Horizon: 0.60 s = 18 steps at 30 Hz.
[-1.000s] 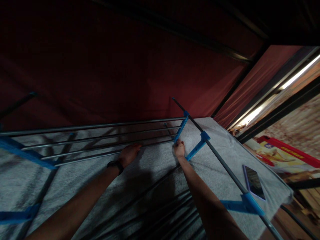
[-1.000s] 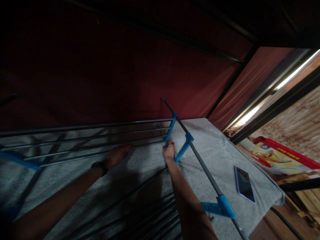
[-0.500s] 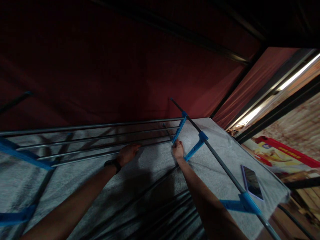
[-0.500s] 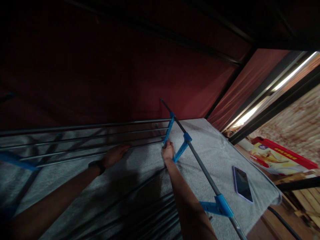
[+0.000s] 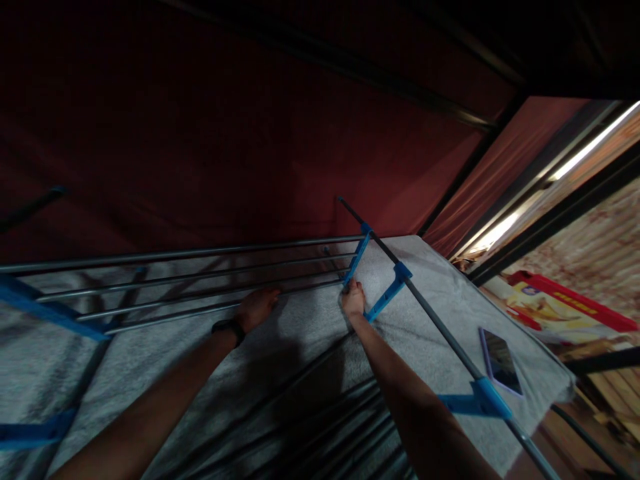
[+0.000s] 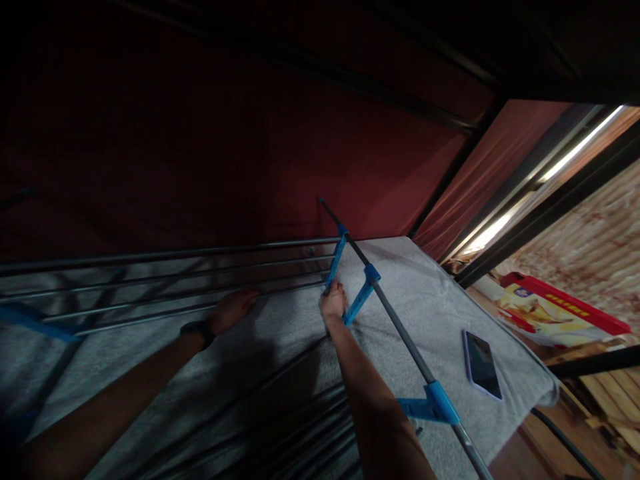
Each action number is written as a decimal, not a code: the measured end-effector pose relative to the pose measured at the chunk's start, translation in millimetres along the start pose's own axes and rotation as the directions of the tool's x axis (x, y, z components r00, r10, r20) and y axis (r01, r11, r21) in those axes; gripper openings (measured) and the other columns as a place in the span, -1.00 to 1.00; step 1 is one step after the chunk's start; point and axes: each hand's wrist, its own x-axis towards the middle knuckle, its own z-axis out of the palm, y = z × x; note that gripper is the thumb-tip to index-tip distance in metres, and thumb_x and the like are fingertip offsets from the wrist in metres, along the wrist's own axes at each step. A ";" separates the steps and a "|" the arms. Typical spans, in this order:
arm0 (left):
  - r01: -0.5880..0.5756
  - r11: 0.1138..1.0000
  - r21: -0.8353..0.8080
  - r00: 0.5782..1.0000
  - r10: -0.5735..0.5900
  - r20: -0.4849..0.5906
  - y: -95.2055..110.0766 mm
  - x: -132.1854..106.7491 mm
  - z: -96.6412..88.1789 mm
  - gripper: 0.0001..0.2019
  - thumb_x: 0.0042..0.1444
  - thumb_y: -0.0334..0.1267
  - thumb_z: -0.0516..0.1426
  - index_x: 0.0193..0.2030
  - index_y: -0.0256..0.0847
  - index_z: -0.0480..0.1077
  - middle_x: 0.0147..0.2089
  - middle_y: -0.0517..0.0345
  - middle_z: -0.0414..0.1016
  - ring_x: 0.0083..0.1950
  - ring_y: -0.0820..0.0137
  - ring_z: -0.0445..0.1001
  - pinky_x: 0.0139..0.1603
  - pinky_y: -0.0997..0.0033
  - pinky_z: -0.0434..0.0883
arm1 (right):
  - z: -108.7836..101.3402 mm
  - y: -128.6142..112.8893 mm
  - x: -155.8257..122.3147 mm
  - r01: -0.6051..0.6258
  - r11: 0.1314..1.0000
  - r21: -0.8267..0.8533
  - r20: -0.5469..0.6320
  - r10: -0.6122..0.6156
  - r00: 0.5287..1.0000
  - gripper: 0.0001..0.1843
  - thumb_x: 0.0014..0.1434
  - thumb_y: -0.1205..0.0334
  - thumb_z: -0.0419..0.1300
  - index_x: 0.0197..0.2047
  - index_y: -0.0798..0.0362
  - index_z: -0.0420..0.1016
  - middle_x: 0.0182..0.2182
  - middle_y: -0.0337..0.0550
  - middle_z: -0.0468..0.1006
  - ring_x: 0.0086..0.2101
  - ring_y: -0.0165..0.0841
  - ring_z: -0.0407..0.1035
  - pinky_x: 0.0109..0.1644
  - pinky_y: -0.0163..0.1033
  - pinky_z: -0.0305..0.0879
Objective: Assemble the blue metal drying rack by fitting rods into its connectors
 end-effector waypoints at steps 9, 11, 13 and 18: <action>-0.019 0.983 0.181 0.988 0.045 -0.145 20.5 -30.3 -10.6 -0.46 0.30 -0.29 0.01 0.38 -0.48 0.25 0.34 -0.38 0.33 0.33 -0.08 0.34 0.34 -0.05 0.26 | -17.3 -10.1 -8.7 0.010 1.000 0.010 0.056 -0.010 0.998 -0.37 0.17 0.40 0.06 0.33 0.22 0.26 0.05 0.15 0.45 0.04 -0.13 0.39 0.16 -0.15 0.27; -0.076 0.983 0.167 0.977 0.107 -0.185 33.1 -39.5 -12.3 -0.47 0.30 -0.32 0.00 0.39 -0.42 0.26 0.34 -0.32 0.34 0.32 -0.05 0.34 0.33 -0.04 0.28 | -21.5 -17.4 -19.4 0.001 1.000 0.014 0.042 -0.001 0.999 -0.31 0.15 0.39 0.07 0.36 0.30 0.19 0.09 0.24 0.42 0.08 -0.07 0.37 0.20 -0.10 0.26; -0.127 0.983 0.134 0.965 0.154 -0.214 47.5 -45.8 -13.6 -0.50 0.31 -0.32 -0.02 0.36 -0.36 0.30 0.33 -0.28 0.36 0.30 -0.01 0.37 0.32 -0.02 0.31 | -28.8 -28.1 -36.4 0.003 1.000 0.011 0.013 -0.003 1.000 -0.26 0.14 0.40 0.07 0.39 0.35 0.12 0.18 0.33 0.34 0.17 -0.01 0.29 0.25 -0.03 0.23; -0.158 0.985 -0.072 0.951 0.132 -0.280 80.6 -46.8 -25.3 -0.60 0.29 -0.37 -0.05 0.17 -0.32 0.46 0.17 -0.19 0.49 0.19 0.10 0.46 0.28 0.06 0.35 | -77.8 -65.0 -83.8 0.063 0.998 -0.024 0.264 -0.055 0.963 -0.31 0.24 0.41 0.04 0.43 0.29 0.11 0.35 0.35 0.16 0.32 -0.02 0.14 0.33 0.01 0.19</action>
